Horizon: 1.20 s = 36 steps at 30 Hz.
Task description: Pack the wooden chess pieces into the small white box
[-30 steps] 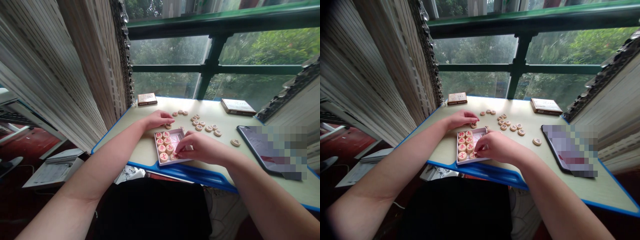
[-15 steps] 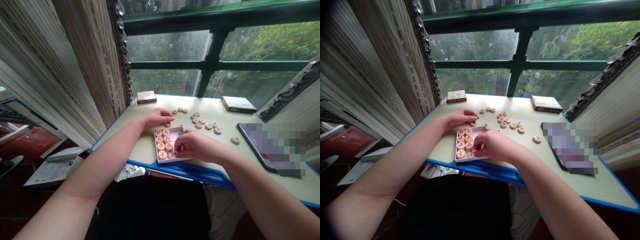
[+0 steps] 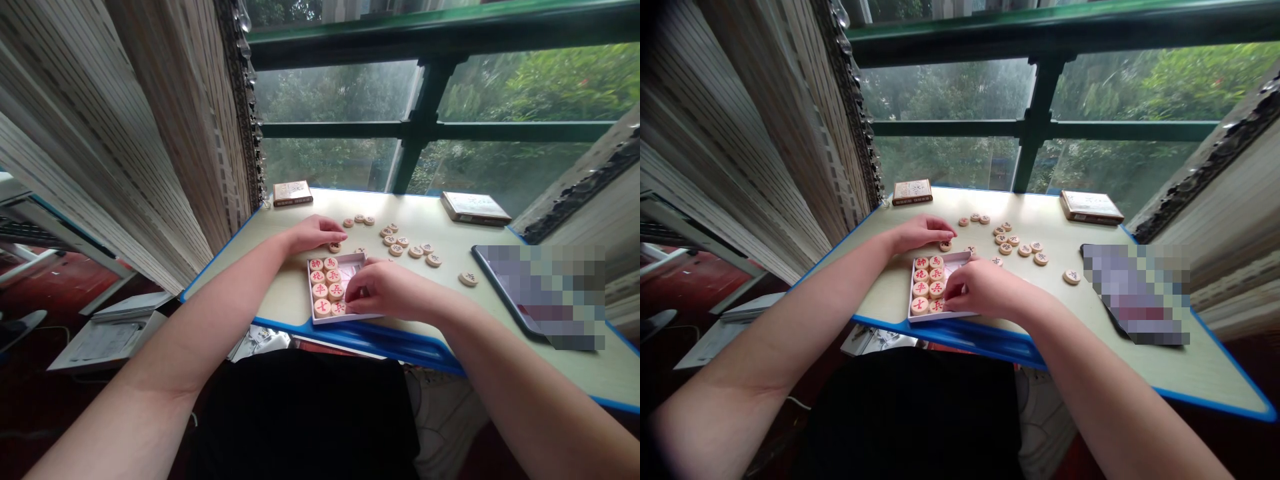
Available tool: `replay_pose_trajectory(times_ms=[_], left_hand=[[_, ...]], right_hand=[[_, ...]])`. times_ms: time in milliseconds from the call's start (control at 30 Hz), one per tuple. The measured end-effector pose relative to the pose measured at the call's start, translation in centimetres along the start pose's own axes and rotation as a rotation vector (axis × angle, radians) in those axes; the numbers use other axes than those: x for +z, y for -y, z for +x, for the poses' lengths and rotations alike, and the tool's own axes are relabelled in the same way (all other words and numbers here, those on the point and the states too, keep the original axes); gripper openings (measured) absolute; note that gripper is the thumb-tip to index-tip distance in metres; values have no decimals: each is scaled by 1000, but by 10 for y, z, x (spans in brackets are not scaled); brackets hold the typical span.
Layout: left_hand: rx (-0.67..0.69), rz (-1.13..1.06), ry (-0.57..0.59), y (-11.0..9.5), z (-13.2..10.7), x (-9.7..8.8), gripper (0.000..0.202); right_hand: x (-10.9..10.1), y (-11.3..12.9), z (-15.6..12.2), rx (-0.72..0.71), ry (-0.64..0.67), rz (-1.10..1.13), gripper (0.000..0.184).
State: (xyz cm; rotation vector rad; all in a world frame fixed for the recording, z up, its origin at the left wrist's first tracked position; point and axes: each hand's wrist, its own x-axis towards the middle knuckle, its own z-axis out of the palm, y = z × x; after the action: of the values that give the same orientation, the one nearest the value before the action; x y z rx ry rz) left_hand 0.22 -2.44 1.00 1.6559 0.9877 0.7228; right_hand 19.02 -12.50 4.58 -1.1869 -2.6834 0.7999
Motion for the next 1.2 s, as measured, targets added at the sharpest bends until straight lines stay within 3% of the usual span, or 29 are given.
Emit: replay_pose_trajectory(times_ms=[500,633,867,1200], left_hand=[[15,12,4,1,0,0,37],[11,37,6,0,0,0,37],[9,38,39,1,1,-3,36],[17,60,65,1,1,-4,33]], right_hand=[[-1,-3,-2,17,-6,70,11],[4,-7,0,-40,-47,61,12],[5,-8,2,-279,-87,-10,16],[8,-10,6,-301,-93,-24,10]])
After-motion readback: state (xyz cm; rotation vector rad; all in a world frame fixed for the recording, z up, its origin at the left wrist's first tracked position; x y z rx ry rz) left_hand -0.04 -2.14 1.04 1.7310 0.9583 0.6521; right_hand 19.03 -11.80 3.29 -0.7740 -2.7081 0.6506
